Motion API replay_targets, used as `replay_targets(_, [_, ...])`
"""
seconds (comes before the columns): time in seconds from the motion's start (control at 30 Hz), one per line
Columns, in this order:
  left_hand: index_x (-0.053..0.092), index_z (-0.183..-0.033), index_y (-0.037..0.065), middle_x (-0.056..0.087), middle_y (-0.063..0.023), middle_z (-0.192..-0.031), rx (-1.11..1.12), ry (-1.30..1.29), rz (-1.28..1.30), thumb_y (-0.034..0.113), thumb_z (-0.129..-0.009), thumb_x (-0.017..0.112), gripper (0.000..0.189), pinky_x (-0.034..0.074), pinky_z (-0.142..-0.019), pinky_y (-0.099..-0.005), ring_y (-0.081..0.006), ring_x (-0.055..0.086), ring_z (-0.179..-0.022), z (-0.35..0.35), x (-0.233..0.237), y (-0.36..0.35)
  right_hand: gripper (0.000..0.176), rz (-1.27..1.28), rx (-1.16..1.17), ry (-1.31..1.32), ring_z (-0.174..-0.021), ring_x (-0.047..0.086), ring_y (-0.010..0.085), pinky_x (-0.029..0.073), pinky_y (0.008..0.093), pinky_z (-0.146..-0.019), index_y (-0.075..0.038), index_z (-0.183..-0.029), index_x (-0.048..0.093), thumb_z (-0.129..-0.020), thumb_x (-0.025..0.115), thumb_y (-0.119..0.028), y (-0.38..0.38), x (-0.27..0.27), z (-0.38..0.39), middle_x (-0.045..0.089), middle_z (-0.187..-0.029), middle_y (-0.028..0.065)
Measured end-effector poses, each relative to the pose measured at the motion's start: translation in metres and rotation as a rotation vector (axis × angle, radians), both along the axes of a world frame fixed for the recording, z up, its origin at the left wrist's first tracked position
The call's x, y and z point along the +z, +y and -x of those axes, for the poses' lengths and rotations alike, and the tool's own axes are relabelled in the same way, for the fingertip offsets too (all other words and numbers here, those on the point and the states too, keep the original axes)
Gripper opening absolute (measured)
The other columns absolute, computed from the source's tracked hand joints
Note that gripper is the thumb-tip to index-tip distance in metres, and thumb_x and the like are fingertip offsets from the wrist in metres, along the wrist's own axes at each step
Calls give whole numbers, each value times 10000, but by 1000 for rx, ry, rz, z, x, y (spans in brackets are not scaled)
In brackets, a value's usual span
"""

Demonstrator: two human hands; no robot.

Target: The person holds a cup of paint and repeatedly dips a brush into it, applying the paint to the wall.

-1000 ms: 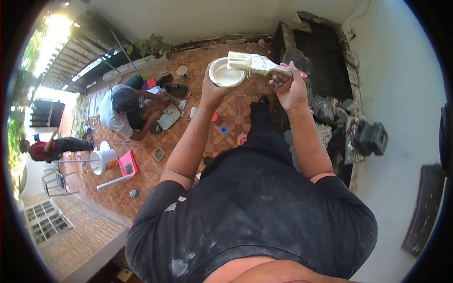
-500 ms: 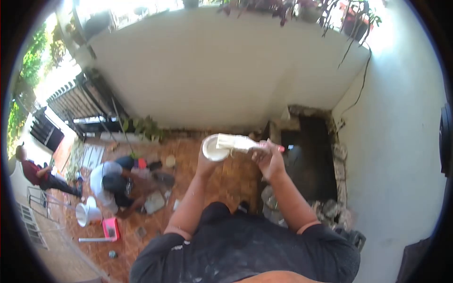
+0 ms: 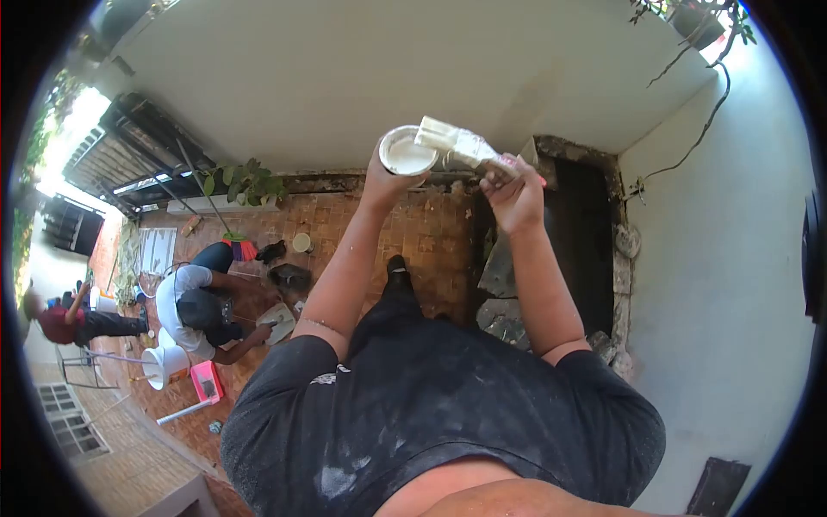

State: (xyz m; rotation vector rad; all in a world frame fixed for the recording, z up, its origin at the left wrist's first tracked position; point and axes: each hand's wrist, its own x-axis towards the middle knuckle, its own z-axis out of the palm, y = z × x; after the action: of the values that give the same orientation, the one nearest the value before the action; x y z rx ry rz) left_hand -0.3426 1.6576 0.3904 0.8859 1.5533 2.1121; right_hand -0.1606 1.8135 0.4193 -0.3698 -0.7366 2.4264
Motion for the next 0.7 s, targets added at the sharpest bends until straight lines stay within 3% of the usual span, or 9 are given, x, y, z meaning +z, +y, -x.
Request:
replay_targets(0.1, [517,-1261,48,609,-62,-1179,-96,-131,0,24,-627,816,701,472,-974,-334,-184,593,-1090,39,9,16,226,53,-52,38,-801,595,226,475,376,-748,-67,-1010,598,-936,531,-270,22,0,33,673,-969,147])
replay_targets(0.33, [546,-1233,27,623,-72,-1153,-246,-47,66,78,-616,835,683,474,-943,-343,-183,593,-1065,138,20,40,205,136,-207,118,-768,569,183,433,356,-737,-96,-1013,589,-922,568,-279,67,-1,89,674,-969,124])
replay_targets(0.43, [541,-1239,21,620,-72,-1156,-201,-56,114,64,-616,835,690,466,-953,-337,-184,586,-1079,163,16,53,166,144,-367,51,-721,575,172,424,332,-689,-110,-976,595,-909,581,-262,88,-8,104,673,-922,75])
replay_targets(0.53, [526,-1251,5,616,-84,-1172,-189,-22,31,21,-618,811,695,453,-978,-340,-193,583,-1103,180,4,70,159,146,-667,-111,-712,562,158,429,308,-649,-114,-968,584,-896,596,-255,127,-31,125,625,-828,30])
replay_targets(0.57, [531,-1244,2,619,-89,-1171,-175,-35,37,18,-618,804,683,457,-975,-343,-198,590,-1092,183,-3,72,175,146,-744,-129,-732,574,155,448,304,-670,-125,-992,574,-879,632,-245,147,-45,133,657,-907,58])
replay_targets(0.7, [541,-1228,-2,625,-94,-1160,-88,-34,72,20,-621,809,665,457,-975,-347,-205,595,-1084,191,-18,88,154,123,-995,-143,-728,605,152,454,281,-639,-120,-956,554,-870,651,-203,235,-30,179,648,-905,45])
